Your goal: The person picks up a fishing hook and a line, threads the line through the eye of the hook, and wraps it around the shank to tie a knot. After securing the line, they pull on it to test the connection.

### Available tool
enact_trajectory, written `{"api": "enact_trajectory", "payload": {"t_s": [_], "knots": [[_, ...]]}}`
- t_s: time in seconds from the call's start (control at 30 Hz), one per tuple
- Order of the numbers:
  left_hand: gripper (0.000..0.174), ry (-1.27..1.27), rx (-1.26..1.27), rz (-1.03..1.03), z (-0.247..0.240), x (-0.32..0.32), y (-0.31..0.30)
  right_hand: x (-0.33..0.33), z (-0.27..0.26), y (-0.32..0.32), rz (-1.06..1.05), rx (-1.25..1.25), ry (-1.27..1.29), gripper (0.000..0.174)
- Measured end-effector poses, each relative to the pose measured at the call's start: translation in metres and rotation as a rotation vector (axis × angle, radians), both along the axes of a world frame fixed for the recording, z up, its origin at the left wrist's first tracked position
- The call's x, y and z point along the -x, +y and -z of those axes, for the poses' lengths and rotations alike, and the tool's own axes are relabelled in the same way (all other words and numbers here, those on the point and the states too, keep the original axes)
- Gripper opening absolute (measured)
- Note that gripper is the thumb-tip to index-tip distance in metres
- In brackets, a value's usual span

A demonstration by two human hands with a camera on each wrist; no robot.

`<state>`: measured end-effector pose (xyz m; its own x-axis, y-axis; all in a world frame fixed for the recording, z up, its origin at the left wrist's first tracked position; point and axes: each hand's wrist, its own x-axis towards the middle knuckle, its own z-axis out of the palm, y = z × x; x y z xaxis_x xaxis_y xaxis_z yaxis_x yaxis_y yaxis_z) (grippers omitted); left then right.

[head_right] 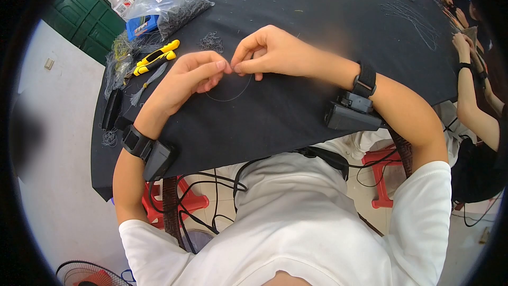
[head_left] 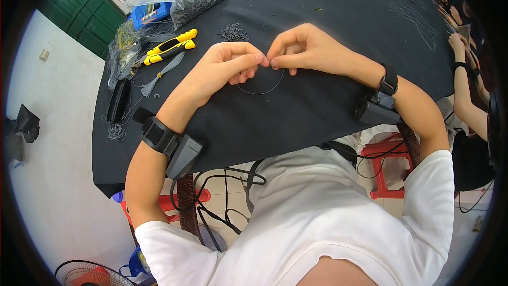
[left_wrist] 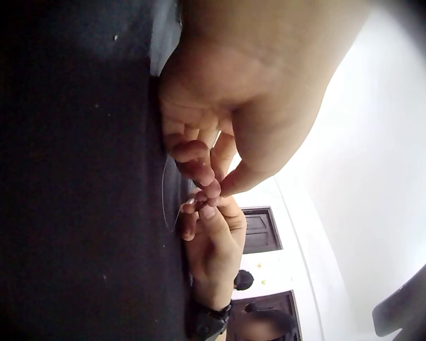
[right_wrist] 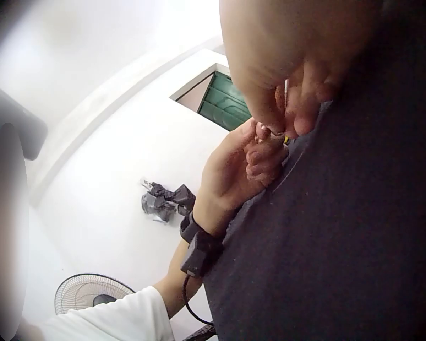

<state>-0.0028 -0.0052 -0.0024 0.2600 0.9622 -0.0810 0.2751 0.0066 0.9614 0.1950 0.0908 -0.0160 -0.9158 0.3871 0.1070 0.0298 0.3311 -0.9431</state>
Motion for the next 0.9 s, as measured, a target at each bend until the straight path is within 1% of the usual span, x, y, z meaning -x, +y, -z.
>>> {"api": "enact_trajectory", "payload": {"t_s": [0.1,0.23,0.3,0.33,0.43,0.47,0.6,0.7,0.8,0.9], "knots": [[0.024,-0.006,0.004,-0.028,-0.004,0.002,0.0,0.001,0.004,0.001,0.002,0.048,0.057,0.014],[0.021,0.132,-0.408,-0.282,0.002,0.009,0.009,0.001,-0.002,-0.004,0.028,0.043,0.003,0.011],[0.02,0.332,-0.56,-0.343,0.002,0.027,0.017,0.0,-0.002,-0.003,0.021,0.042,-0.001,0.011],[0.018,0.526,-0.63,-0.401,0.002,0.033,0.016,0.001,-0.001,-0.003,0.017,0.044,0.006,0.011],[0.017,0.537,-0.437,-0.316,0.005,0.048,0.021,0.001,0.002,-0.001,0.004,0.049,0.02,0.011],[0.017,0.467,-0.424,-0.258,0.008,0.048,0.022,0.001,0.003,0.0,-0.001,0.05,0.023,0.01],[0.017,0.553,-0.292,-0.168,0.003,0.037,0.016,0.0,0.002,-0.001,0.0,0.038,0.013,0.01],[0.017,0.547,-0.32,-0.151,0.003,0.036,0.016,-0.001,0.0,-0.003,0.013,0.029,-0.002,0.01],[0.017,0.529,-0.318,-0.181,-0.001,0.034,0.014,0.0,0.001,-0.002,0.012,0.031,-0.005,0.01],[0.018,0.205,-0.337,-0.16,0.006,0.035,0.017,0.0,0.003,0.0,-0.013,0.057,0.01,0.013]]}}
